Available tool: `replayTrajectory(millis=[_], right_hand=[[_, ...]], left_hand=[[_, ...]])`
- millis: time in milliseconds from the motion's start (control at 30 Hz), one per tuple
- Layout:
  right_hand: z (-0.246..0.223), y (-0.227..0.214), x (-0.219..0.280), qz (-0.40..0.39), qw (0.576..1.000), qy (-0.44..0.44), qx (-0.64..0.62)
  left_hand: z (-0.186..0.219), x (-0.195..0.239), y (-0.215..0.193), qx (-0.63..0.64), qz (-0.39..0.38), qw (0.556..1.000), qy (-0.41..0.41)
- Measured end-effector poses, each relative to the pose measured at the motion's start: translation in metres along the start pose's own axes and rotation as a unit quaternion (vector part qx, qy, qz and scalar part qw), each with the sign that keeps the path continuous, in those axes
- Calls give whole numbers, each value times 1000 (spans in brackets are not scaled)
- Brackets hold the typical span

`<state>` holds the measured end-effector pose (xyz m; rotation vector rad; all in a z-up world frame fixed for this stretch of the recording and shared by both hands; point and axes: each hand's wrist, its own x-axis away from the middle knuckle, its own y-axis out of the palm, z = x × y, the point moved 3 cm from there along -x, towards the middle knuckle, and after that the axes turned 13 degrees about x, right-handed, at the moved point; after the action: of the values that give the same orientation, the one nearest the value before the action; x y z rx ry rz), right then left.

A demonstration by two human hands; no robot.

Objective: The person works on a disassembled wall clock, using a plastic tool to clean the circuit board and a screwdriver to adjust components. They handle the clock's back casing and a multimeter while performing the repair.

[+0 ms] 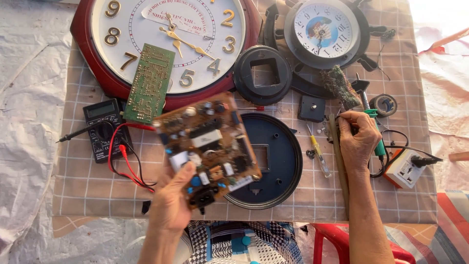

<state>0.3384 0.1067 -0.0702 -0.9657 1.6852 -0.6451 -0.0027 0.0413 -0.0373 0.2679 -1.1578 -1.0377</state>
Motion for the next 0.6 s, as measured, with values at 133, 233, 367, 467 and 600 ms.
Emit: replayTrajectory(millis=[133, 233, 367, 467, 600], right_hand=[[0, 1, 0, -1, 1000, 4, 0], [1, 1, -1, -3, 1000, 7, 1], [2, 2, 0, -4, 1000, 10, -4], [-3, -1, -1, -9, 1000, 16, -12], [0, 0, -1, -7, 1000, 16, -15]], left_hand=[[25, 4, -8, 18, 65, 993, 97], [27, -1, -27, -11, 82, 988, 134], [11, -1, -15, -28, 95, 995, 20], [-9, -4, 4, 0, -16, 1000, -17], [-31, -13, 9, -66, -22, 997, -40]])
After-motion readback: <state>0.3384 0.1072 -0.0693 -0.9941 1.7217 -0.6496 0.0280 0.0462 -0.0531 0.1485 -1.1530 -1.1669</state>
